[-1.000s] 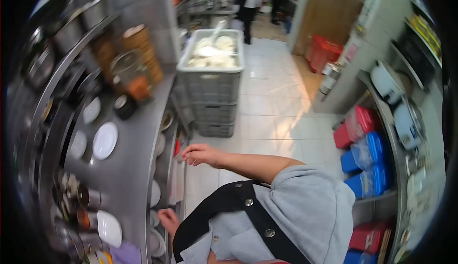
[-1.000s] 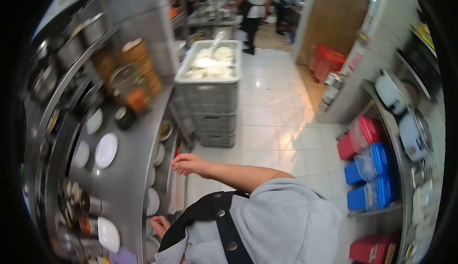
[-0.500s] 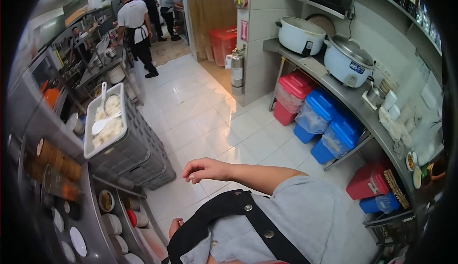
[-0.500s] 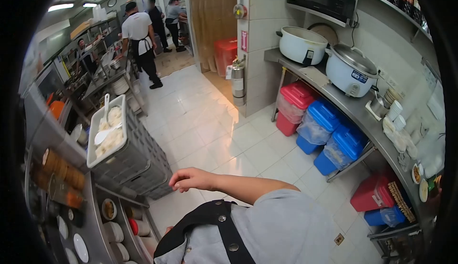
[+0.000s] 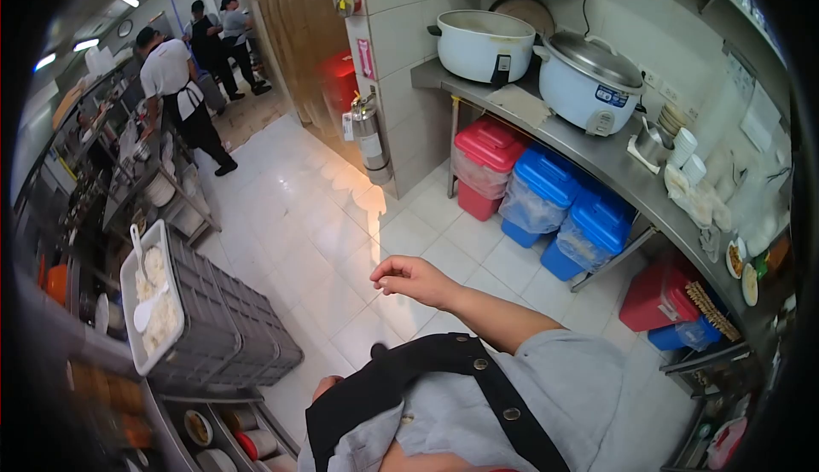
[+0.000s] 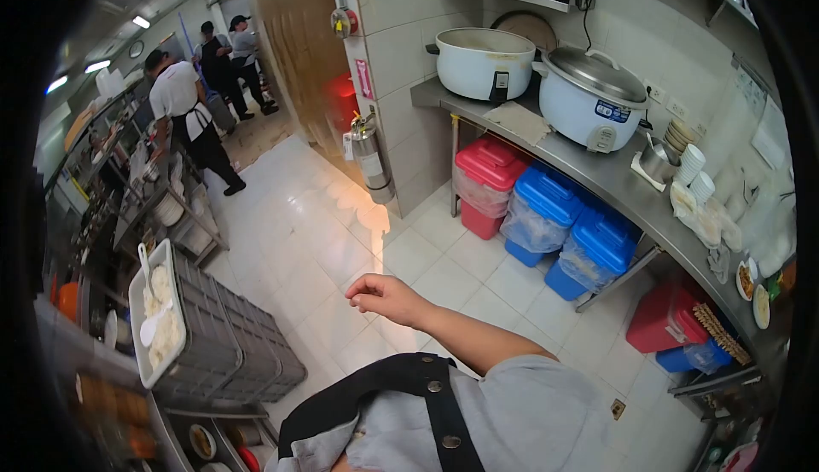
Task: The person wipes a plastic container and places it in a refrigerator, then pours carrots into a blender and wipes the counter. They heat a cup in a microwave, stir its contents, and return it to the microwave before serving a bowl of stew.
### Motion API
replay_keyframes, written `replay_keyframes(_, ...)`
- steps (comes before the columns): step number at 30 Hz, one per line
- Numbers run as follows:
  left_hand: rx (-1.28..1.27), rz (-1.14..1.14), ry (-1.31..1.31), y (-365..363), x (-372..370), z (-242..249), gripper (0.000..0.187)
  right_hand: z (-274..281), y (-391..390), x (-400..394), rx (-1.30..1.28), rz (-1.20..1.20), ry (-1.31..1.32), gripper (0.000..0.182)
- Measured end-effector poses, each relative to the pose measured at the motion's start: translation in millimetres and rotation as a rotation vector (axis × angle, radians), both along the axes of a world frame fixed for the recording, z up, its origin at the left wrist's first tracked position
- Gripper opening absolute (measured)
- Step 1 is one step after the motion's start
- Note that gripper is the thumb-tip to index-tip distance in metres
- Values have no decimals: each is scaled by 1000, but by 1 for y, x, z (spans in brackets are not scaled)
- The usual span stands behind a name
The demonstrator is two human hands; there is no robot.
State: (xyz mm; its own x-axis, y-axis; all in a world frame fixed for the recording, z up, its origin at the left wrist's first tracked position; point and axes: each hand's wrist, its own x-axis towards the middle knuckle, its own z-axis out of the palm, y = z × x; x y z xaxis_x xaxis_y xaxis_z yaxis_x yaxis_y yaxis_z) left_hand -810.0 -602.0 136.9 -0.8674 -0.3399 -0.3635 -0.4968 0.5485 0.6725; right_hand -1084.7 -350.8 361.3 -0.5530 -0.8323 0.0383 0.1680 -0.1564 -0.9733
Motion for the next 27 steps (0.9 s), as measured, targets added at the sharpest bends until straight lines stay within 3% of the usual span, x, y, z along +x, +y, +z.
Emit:
replay_keyframes(8,-50,-123,50,-54,-137,-1,20,-4,-8,-111,28,-133,137,18)
replay_keyframes(14,-186,-319,170,-86,-297,37,20,47,-20,-207,31,-274,256,18)
replay_keyframes(20,-269,-578,386,-56,-456,102,18,75,14,-284,173,-643,611,16)
replay_keyframes(27,-236,-721,798,18,-626,168,18,97,87,-385,254,-897,653,19)
